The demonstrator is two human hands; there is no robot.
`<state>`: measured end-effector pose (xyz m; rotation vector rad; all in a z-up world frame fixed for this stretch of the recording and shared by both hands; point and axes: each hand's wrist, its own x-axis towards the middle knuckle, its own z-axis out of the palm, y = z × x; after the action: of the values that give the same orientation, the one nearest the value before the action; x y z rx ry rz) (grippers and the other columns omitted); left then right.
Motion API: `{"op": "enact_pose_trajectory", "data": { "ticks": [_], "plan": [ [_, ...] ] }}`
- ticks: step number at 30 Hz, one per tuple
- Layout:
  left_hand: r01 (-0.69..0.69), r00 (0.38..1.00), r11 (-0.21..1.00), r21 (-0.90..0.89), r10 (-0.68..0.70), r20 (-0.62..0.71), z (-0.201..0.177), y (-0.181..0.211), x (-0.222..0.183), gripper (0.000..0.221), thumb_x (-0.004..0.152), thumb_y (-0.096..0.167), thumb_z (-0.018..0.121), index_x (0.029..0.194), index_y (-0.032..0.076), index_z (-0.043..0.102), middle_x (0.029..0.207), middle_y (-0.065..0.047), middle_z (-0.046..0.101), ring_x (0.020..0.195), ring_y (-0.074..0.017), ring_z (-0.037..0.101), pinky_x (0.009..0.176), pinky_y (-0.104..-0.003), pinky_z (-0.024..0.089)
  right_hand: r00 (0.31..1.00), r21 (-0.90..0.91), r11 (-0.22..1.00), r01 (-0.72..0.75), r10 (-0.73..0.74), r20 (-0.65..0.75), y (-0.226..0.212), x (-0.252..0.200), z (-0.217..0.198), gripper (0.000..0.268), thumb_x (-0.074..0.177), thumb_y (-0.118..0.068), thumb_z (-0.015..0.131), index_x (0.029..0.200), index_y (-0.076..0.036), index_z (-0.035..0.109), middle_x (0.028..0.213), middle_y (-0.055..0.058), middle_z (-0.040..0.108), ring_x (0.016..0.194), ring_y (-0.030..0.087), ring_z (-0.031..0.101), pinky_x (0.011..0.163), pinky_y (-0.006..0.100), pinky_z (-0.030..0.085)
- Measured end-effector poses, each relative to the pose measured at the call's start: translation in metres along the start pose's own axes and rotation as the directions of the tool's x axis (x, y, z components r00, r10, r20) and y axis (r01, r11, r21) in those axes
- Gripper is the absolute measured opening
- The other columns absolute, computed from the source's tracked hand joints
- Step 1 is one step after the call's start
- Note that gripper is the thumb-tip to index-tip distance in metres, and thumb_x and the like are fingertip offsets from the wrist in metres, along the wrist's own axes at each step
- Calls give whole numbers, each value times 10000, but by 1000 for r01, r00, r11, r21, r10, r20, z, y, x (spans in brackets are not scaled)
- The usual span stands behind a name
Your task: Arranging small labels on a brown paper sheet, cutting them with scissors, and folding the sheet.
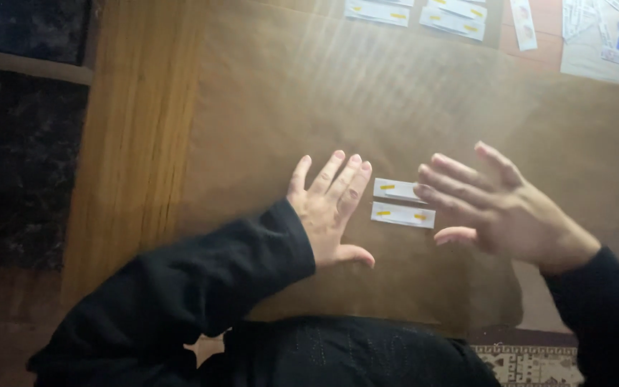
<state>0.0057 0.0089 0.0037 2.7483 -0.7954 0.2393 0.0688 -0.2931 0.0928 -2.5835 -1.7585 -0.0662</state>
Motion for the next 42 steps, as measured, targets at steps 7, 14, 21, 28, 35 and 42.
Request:
{"op": "enact_pose_trajectory", "data": {
  "ticks": [7, 14, 21, 28, 35, 42],
  "plan": [
    [-39, 999, 999, 24, 39, -26, -7, -6, 3, 1311, 616, 1011, 654, 1571, 160, 364, 1596, -70, 475, 1495, -278, 414, 1172, -607, 287, 1000, 15, 999, -30, 30, -5, -46, -21, 10, 781, 946, -607, 564, 1587, -195, 394, 1648, 54, 384, 1534, 228, 325, 1293, 526, 120],
    [-39, 998, 999, 24, 40, -50, -4, -6, 3, 1286, 607, 997, 679, 1548, 166, 398, 1587, -62, 491, 1476, -278, 444, 1168, -606, 287, 996, 53, 999, 14, -19, 84, -31, -21, 25, 902, 861, -679, 522, 1628, -275, 274, 1704, 74, 254, 1582, 279, 206, 1299, 552, 62],
    [-43, 999, 999, 27, 44, -16, 0, -7, 2, 1258, 647, 976, 657, 1557, 151, 387, 1615, -70, 446, 1502, -283, 404, 1173, -637, 271, 996, 80, 995, 55, -60, 63, -25, -12, 29, 911, 871, -674, 553, 1625, -235, 289, 1706, 76, 258, 1577, 247, 235, 1298, 546, 79],
    [-38, 999, 999, 23, 39, -14, -1, -7, 2, 1265, 633, 974, 679, 1556, 158, 391, 1619, -68, 442, 1503, -279, 402, 1179, -639, 268, 997, 127, 990, 59, -64, 38, -21, -11, 33, 792, 960, -626, 481, 1601, -181, 344, 1676, 74, 332, 1558, 262, 294, 1293, 563, 97],
    [-72, 996, 997, 37, 74, -40, -6, -6, 2, 1138, 634, 957, 726, 1535, 334, 420, 1585, -132, 469, 1474, -343, 444, 1136, -677, 320, 996, 119, 991, 68, -74, 45, -18, -8, 28, 842, 928, -614, 532, 1622, -201, 295, 1697, 60, 287, 1570, 262, 264, 1293, 568, 92],
    [-102, 994, 994, 24, 103, -46, -5, -8, 2, 1085, 653, 977, 663, 1501, 326, 477, 1577, -159, 468, 1465, -370, 442, 1123, -693, 323, 998, -68, 997, -43, 39, -54, -25, -28, 10, 773, 943, -557, 650, 1563, -139, 455, 1627, 92, 442, 1489, 227, 420, 1276, 545, 155]
  ]
}}
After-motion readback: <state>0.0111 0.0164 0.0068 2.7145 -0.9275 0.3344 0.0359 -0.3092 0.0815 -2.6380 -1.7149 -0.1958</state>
